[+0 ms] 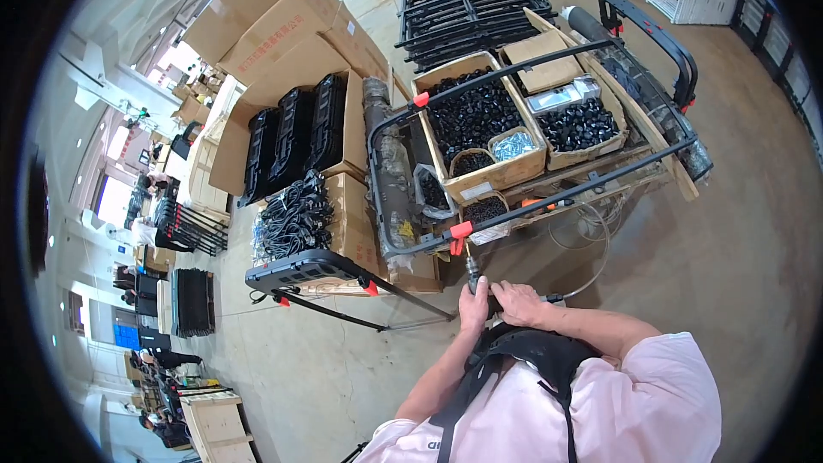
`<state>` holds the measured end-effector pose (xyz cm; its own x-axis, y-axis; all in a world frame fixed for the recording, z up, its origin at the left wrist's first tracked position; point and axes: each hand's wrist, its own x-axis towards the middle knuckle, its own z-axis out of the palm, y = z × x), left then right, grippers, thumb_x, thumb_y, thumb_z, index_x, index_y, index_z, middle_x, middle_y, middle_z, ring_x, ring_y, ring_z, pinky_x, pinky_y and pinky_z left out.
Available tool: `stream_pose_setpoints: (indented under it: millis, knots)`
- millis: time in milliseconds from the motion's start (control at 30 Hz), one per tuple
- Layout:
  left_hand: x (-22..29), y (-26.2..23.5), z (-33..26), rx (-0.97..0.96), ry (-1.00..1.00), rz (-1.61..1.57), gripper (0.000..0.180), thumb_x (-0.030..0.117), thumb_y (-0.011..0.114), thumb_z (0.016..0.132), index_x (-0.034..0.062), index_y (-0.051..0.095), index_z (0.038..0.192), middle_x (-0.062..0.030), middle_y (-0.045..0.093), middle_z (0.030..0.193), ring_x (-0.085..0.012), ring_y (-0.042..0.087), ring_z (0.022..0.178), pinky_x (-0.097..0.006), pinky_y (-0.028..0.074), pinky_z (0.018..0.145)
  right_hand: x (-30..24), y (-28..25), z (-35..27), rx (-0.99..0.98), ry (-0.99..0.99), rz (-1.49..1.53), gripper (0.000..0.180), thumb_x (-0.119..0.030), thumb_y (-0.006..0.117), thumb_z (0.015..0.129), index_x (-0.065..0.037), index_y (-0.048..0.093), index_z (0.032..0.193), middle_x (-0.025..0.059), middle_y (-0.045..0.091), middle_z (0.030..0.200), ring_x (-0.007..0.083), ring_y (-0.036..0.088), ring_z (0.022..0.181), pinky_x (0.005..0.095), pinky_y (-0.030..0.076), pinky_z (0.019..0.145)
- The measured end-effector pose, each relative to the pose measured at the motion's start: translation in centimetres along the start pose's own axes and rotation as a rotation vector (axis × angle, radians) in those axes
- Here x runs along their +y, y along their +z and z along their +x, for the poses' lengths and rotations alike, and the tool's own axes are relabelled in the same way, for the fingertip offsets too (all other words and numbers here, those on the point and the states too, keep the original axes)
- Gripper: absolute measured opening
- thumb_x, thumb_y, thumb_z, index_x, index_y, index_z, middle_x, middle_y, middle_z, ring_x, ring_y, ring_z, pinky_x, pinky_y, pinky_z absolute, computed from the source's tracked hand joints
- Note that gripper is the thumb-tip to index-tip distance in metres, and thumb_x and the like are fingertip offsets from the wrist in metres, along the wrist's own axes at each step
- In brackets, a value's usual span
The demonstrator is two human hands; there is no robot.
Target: Assembling a leaf blower component using a powered screwdriver.
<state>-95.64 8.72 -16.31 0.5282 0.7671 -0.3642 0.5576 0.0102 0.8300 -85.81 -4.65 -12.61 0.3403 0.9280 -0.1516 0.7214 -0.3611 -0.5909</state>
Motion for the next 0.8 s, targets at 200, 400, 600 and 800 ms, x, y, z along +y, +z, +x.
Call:
stream_pose_setpoints:
  millis: [200, 400, 600, 800]
  knots:
    - [0.9, 1.0, -0.2, 0.000, -0.016, -0.010, 0.051, 0.049, 0.066, 0.102, -0.0023, 0.066, 0.104, -0.0119, 0.069, 0.090, -0.0213, 0.062, 0.084, -0.041, 0.052, 0.080, 1.1, -0.6, -0.3, 0.027, -0.011, 0.019, 0.064, -0.023, 0.079, 0.078, 0.000, 0.051, 0.130, 0.0226, 0.065, 0.116, 0.0433, 0.068, 0.108, 0.0524, 0.057, 0.091]
    - [0.3, 1.3, 0.5, 0.031, 0.000, -0.070, 0.047, 0.046, 0.068, 0.102, -0.0013, 0.066, 0.100, -0.0090, 0.068, 0.088, -0.0195, 0.061, 0.082, -0.039, 0.052, 0.079, 1.4, -1.1, 0.3, 0.010, -0.033, 0.041, 0.059, -0.022, 0.078, 0.078, 0.000, 0.050, 0.125, 0.0237, 0.067, 0.117, 0.0435, 0.069, 0.109, 0.0534, 0.056, 0.093]
    - [0.6, 1.6, 0.9, 0.034, -0.025, 0.006, 0.050, 0.048, 0.068, 0.101, -0.0020, 0.065, 0.103, -0.0106, 0.068, 0.089, -0.0195, 0.061, 0.084, -0.040, 0.052, 0.079, 2.1, -1.2, 0.6, 0.024, -0.036, 0.048, 0.057, -0.023, 0.077, 0.078, 0.003, 0.050, 0.120, 0.0284, 0.070, 0.106, 0.0466, 0.070, 0.101, 0.0543, 0.057, 0.088]
    - [0.7, 1.7, 1.5, 0.022, -0.050, 0.040, 0.054, 0.049, 0.069, 0.100, -0.0036, 0.065, 0.109, -0.0147, 0.071, 0.094, -0.0232, 0.065, 0.087, -0.042, 0.053, 0.081, 2.4, -0.9, 0.8, 0.028, -0.031, 0.038, 0.059, -0.023, 0.076, 0.079, 0.004, 0.050, 0.124, 0.0296, 0.072, 0.104, 0.0463, 0.072, 0.097, 0.0544, 0.059, 0.083]
